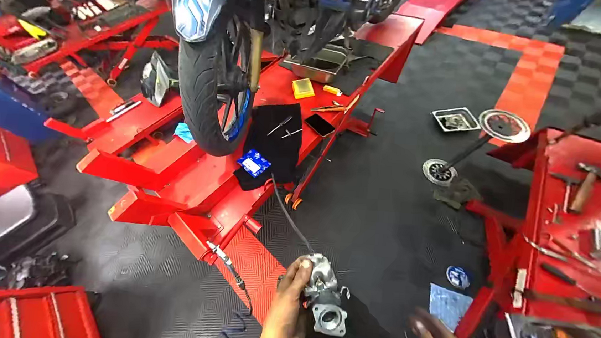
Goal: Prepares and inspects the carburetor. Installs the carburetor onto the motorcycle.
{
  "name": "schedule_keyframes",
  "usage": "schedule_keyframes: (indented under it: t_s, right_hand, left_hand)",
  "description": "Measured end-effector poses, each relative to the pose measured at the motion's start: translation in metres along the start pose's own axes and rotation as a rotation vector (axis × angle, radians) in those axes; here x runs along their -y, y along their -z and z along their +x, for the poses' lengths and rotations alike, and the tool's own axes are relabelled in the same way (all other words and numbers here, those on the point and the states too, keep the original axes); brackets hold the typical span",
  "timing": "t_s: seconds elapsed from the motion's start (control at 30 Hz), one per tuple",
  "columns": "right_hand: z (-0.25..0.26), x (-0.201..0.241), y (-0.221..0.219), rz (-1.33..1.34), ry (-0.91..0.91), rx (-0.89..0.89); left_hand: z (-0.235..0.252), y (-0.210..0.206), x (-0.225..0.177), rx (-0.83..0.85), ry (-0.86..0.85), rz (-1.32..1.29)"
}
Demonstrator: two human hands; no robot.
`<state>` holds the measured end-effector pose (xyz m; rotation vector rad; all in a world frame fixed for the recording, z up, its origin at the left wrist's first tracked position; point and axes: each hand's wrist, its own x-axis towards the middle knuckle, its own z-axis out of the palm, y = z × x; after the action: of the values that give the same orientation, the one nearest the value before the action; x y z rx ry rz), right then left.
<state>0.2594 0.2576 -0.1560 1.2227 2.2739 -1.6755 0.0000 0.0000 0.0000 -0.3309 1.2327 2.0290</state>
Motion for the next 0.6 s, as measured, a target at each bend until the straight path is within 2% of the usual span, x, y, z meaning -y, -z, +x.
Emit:
schedule_keyframes:
  t_s: [0.07,0.13,0.2,0.23,0.33,0.4,0.5,0.6]
  right_hand:
    - [0.059,0.107,0.0,0.121,0.254,0.171]
    - [0.094,0.208,-0.015,0.108,0.473,0.388]
    - [0.119,0.283,-0.041,0.053,0.603,0.519]
    - [0.136,0.306,-0.059,0.034,0.62,0.513]
    - [0.217,0.335,-0.118,-0.004,0.541,0.404]
    - [0.284,0.347,-0.155,0.054,0.411,0.422]
    - [0.37,0.367,-0.204,0.137,0.241,0.465]
    - [0.427,0.363,-0.225,0.162,0.155,0.523]
  left_hand:
    - [0.028,-0.026,-0.018,-0.092,-0.034,-0.017]
    - [0.058,-0.05,-0.039,-0.187,-0.062,-0.011]
    - [0.094,-0.07,-0.06,-0.304,-0.109,0.004]
    - [0.117,-0.076,-0.07,-0.362,-0.153,0.021]
    - [0.205,-0.074,-0.09,-0.521,-0.311,0.176]
    - [0.268,-0.058,-0.105,-0.578,-0.358,0.321]
    - [0.357,-0.022,-0.128,-0.581,-0.326,0.389]
    - [0.403,0.01,-0.125,-0.515,-0.31,0.463]
